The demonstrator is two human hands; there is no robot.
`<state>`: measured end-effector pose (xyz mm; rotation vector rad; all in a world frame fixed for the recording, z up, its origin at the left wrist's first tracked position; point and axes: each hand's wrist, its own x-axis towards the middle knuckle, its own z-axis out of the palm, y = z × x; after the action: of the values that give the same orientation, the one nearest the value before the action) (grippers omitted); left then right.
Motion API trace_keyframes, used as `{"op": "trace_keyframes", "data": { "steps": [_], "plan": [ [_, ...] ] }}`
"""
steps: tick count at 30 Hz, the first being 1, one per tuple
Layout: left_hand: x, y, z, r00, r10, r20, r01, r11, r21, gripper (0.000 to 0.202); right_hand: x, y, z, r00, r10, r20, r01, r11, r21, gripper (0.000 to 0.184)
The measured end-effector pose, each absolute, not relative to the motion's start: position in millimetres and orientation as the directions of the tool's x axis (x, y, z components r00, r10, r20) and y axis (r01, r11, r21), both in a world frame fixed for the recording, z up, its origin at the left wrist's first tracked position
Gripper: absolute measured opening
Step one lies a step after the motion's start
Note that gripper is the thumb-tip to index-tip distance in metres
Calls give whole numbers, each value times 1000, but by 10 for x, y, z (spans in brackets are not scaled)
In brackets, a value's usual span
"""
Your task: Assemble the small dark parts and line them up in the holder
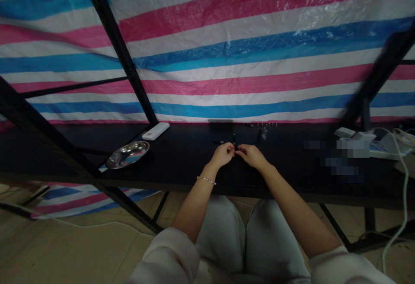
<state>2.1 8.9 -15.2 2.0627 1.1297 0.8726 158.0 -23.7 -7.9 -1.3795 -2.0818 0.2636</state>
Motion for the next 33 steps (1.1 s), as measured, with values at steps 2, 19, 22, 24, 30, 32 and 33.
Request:
{"op": "trace_keyframes", "data": {
  "steps": [2, 19, 22, 24, 30, 32, 33],
  "plan": [
    [21, 83, -143, 412, 878, 245, 477, -437, 763, 10, 1583, -230, -85, -263, 887, 379, 771, 430, -470, 14],
    [10, 62, -123, 400, 890, 217, 579, -429, 693, 13, 1545, -297, -25, -268, 907, 325, 788, 401, -467, 14],
    [4, 61, -127, 406, 885, 227, 583, -442, 681, 14, 1534, -314, -12, -281, 907, 314, 795, 403, -453, 14],
    [0, 53, -118, 411, 883, 225, 587, -445, 676, 15, 1528, -322, -2, -289, 906, 309, 802, 405, -439, 13],
    [-24, 23, -99, 434, 870, 235, 592, -472, 654, 15, 1538, -339, 40, -326, 905, 272, 823, 413, -390, 14],
    [-33, 20, -109, 442, 866, 235, 596, -480, 644, 16, 1574, -335, 63, -341, 900, 272, 817, 426, -388, 15],
    [-37, 18, -114, 444, 864, 235, 598, -482, 640, 16, 1604, -325, 81, -343, 898, 275, 815, 430, -389, 15]
  ]
}}
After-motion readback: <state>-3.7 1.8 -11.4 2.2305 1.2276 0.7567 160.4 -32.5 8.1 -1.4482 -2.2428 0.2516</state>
